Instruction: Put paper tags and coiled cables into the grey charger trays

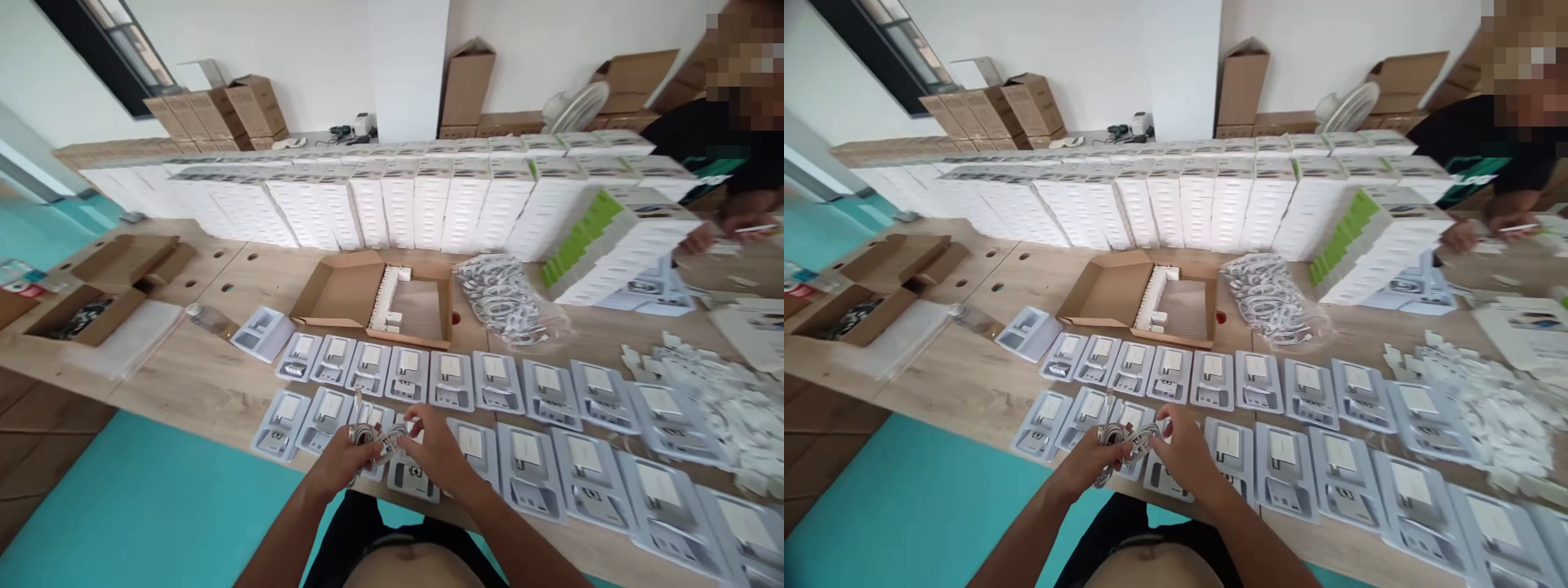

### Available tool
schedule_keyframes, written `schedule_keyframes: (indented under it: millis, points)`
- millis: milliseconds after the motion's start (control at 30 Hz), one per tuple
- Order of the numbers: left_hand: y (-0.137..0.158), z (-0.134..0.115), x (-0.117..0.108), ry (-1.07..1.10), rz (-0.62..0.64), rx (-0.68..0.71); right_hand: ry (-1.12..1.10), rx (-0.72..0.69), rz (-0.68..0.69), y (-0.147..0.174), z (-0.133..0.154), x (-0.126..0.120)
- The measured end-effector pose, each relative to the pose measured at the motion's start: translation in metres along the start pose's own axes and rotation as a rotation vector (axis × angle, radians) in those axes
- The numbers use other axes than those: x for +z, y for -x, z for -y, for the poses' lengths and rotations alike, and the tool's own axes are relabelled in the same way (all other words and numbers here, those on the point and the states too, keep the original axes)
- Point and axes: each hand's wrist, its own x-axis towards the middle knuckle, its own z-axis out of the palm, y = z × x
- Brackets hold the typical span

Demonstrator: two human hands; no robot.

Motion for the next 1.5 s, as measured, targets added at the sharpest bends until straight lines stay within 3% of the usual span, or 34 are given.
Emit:
schedule_keyframes:
  millis: [133,233,300,400,500,600,667,833,1100,1300,1500]
  points:
    - [0.008,0.001,-0.023,0.034,0.057,-0.001,-0.055,-0.043,0.337,-0.016,0.009,0.004]
    - [0.005,0.011,-0.056,0.076,0.086,0.017,-0.016,-0.047,0.388,-0.034,0.026,0.026]
    - [-0.001,0.022,-0.090,0.098,0.055,0.026,-0.019,-0.057,0.392,-0.049,0.038,0.051]
    - [-0.013,0.044,-0.159,0.016,-0.150,0.042,-0.115,-0.024,0.305,-0.080,0.052,0.104]
    - [-0.022,0.069,-0.235,-0.248,-0.436,0.047,-0.289,0.097,0.113,-0.120,0.057,0.165]
    - [-0.030,0.083,-0.292,-0.395,-0.523,0.032,-0.426,0.224,-0.042,-0.154,0.061,0.217]
    - [-0.038,0.084,-0.311,-0.478,-0.508,0.049,-0.482,0.277,-0.091,-0.168,0.066,0.238]
    - [-0.075,0.075,-0.314,-0.692,-0.343,0.136,-0.480,0.310,-0.141,-0.167,0.073,0.243]
    - [-0.120,0.067,-0.322,-0.959,-0.182,0.082,-0.470,0.391,-0.261,-0.148,0.057,0.223]
    - [-0.135,0.063,-0.316,-1.145,-0.096,0.070,-0.467,0.386,-0.248,-0.150,0.048,0.233]
    - [-0.129,0.067,-0.305,-1.208,-0.134,0.157,-0.456,0.341,-0.228,-0.161,0.043,0.241]
